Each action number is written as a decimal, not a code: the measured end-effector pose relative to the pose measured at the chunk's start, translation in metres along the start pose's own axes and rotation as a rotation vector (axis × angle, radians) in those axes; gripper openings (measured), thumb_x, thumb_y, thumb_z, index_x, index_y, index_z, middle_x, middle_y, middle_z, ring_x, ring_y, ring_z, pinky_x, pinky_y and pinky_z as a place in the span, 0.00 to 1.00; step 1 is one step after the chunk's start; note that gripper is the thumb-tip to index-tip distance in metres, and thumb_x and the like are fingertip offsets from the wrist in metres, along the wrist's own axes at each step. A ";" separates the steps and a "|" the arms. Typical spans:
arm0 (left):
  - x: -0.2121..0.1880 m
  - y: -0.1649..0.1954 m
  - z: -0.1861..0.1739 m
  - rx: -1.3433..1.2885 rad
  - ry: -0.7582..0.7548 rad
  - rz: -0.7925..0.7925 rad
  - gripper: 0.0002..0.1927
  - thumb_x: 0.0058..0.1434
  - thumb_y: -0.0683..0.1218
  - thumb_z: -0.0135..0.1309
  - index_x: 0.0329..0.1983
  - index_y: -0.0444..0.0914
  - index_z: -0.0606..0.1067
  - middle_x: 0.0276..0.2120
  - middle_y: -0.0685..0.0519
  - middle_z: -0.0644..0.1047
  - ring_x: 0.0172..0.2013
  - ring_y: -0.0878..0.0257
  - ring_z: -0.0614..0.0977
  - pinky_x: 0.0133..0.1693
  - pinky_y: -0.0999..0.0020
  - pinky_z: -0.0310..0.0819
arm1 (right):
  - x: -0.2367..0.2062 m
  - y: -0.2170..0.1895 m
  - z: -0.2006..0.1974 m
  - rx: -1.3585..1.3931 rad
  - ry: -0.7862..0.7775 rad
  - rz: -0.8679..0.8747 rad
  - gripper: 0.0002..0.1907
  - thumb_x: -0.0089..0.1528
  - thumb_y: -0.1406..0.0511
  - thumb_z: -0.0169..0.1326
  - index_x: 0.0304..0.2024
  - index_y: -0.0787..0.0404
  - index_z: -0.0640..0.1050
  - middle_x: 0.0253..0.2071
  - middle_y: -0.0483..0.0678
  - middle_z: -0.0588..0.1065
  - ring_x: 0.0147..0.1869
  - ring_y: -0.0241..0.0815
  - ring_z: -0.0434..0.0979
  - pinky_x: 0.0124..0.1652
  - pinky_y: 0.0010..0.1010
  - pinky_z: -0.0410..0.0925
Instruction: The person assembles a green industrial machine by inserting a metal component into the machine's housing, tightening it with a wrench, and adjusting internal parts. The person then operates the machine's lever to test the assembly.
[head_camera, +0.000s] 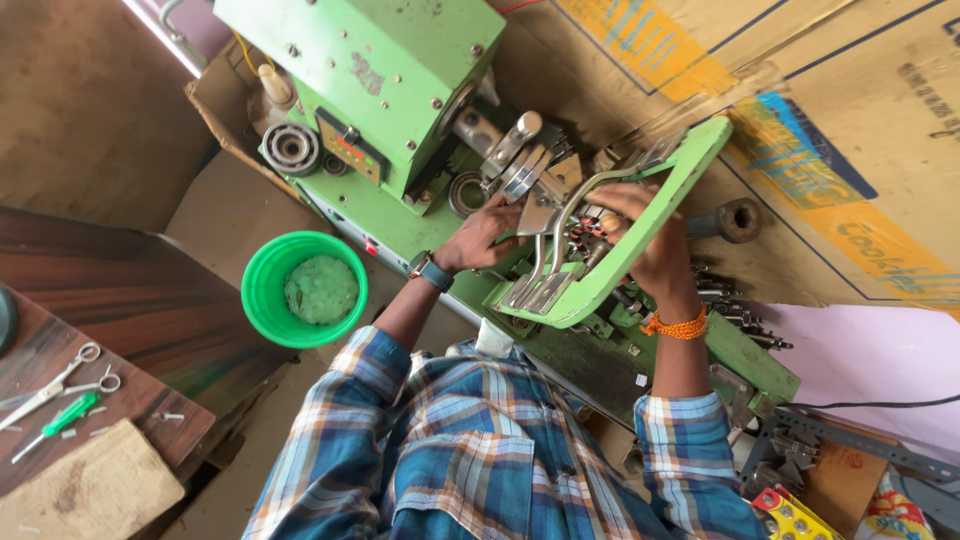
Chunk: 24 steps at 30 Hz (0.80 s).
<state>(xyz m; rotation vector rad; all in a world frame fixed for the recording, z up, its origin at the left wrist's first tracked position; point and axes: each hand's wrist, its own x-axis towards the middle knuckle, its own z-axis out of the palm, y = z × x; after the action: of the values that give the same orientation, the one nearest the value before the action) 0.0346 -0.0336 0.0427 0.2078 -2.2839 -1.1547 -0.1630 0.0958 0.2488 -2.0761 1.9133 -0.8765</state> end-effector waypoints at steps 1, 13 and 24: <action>0.006 -0.007 0.005 0.029 0.006 -0.019 0.23 0.55 0.45 0.54 0.54 0.30 0.75 0.56 0.37 0.76 0.57 0.44 0.75 0.62 0.51 0.66 | 0.001 0.001 0.000 0.010 -0.014 0.004 0.18 0.70 0.55 0.51 0.50 0.59 0.83 0.51 0.52 0.81 0.55 0.53 0.79 0.59 0.43 0.68; -0.006 0.054 -0.009 0.002 0.550 -0.190 0.10 0.59 0.39 0.57 0.44 0.34 0.77 0.41 0.41 0.79 0.48 0.44 0.76 0.53 0.55 0.70 | 0.000 -0.010 0.006 -0.219 0.002 -0.051 0.08 0.69 0.66 0.54 0.48 0.59 0.83 0.42 0.53 0.79 0.51 0.53 0.78 0.52 0.44 0.72; 0.097 0.120 -0.097 -0.022 0.714 -0.158 0.13 0.63 0.47 0.60 0.47 0.35 0.75 0.41 0.48 0.78 0.40 0.55 0.80 0.41 0.65 0.74 | -0.005 -0.006 0.008 -0.266 -0.011 -0.075 0.08 0.71 0.64 0.55 0.49 0.58 0.83 0.37 0.50 0.79 0.47 0.53 0.78 0.50 0.46 0.71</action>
<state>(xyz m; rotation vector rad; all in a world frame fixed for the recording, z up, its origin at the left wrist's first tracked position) 0.0205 -0.0633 0.2216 0.6828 -1.6414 -0.9708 -0.1539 0.0992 0.2435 -2.3078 2.0556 -0.6527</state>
